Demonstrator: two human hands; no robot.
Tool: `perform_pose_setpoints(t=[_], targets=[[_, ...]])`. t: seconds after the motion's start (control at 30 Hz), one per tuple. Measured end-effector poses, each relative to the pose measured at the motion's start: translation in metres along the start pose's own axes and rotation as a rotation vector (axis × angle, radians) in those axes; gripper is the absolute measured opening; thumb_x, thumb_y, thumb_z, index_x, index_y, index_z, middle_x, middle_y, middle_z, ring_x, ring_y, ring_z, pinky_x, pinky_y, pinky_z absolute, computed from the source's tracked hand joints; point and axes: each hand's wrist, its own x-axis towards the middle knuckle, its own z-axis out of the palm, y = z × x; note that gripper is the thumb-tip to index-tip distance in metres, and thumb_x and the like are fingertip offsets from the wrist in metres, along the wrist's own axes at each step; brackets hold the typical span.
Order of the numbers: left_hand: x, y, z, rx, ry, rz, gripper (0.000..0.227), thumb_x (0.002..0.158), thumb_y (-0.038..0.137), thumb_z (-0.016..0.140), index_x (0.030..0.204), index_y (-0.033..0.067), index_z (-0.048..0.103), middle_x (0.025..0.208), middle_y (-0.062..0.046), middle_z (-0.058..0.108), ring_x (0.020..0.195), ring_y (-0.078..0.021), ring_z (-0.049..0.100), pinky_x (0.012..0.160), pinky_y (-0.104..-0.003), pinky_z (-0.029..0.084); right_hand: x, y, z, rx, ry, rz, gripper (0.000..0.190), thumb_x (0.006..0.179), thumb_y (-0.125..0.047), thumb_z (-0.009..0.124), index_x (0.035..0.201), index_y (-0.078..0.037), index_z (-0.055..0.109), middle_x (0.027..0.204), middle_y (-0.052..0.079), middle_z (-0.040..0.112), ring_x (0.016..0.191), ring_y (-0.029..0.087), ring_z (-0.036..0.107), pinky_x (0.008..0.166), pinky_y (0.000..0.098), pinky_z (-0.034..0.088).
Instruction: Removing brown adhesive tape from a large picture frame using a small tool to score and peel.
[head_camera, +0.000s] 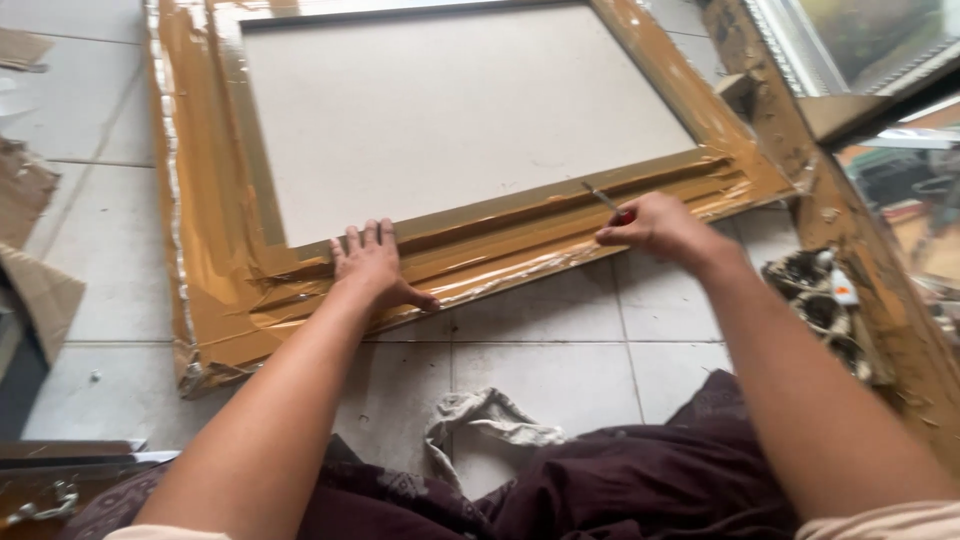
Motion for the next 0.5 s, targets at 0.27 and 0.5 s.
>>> perform_pose_setpoints(t=[0.27,0.5], targets=[[0.009,-0.008,0.011,-0.065,0.103,0.015,0.166,0.058,0.085,0.101,0.182,0.0090,0.019,0.185,-0.020,0.028,0.173,-0.0435,0.018,0.140,-0.065,0.013,-0.021,0.186,0.023,0.179,0.126,0.425,0.040,0.091,-0.039,0.091,0.118,-0.009,0.091,0.094,0.022,0.083,0.077,0.037,0.077,0.057,0.0495,0.065],[0.010,-0.011,0.020,-0.067,0.143,0.002,0.167,0.056,0.089,0.100,0.181,0.0116,0.020,0.184,-0.020,0.031,0.172,-0.0422,0.019,0.139,-0.064,0.013,-0.065,0.273,0.072,0.672,0.156,0.763,0.024,0.090,-0.007,0.092,0.105,0.009,0.083,0.068,0.018,0.063,0.048,0.027,0.056,0.037,0.0446,0.048]])
